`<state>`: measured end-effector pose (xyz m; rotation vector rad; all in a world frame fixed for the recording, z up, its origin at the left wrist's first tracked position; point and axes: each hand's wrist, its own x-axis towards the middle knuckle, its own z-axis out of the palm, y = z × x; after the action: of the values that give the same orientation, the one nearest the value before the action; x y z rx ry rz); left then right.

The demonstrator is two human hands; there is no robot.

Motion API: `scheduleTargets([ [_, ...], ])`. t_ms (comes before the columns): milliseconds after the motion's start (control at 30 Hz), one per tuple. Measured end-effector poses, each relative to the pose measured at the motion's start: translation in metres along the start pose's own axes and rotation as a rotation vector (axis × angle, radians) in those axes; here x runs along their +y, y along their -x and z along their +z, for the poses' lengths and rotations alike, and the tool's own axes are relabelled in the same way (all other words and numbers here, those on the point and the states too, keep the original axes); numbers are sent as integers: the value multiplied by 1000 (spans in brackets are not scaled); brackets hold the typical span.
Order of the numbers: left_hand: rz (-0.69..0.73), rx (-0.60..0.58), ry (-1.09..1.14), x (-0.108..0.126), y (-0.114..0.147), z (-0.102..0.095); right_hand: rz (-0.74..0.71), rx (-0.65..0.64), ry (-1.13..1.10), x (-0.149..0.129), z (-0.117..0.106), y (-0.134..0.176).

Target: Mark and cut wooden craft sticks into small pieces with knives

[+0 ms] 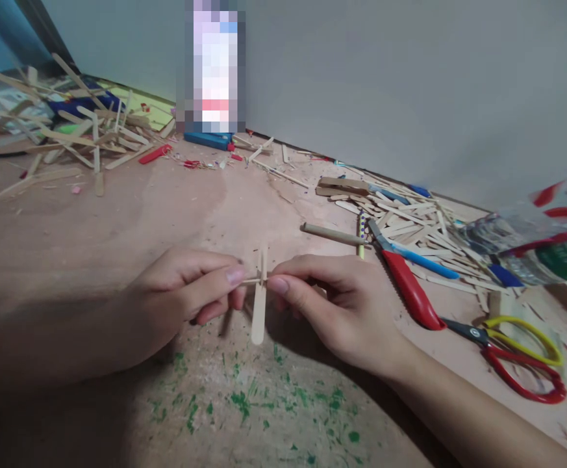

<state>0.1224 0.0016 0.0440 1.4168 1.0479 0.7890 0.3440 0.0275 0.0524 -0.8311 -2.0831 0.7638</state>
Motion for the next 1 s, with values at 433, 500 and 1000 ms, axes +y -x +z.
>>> scheduleTargets([
  [433,72,115,-128,2,2,2,17,37,-94,3,2,4],
  [500,114,179,-172,1,1,2,62,-25,-196,4,2,2],
  [1000,61,157,-23,-7,-3,-3,450,-295,-721,0,10,-6],
])
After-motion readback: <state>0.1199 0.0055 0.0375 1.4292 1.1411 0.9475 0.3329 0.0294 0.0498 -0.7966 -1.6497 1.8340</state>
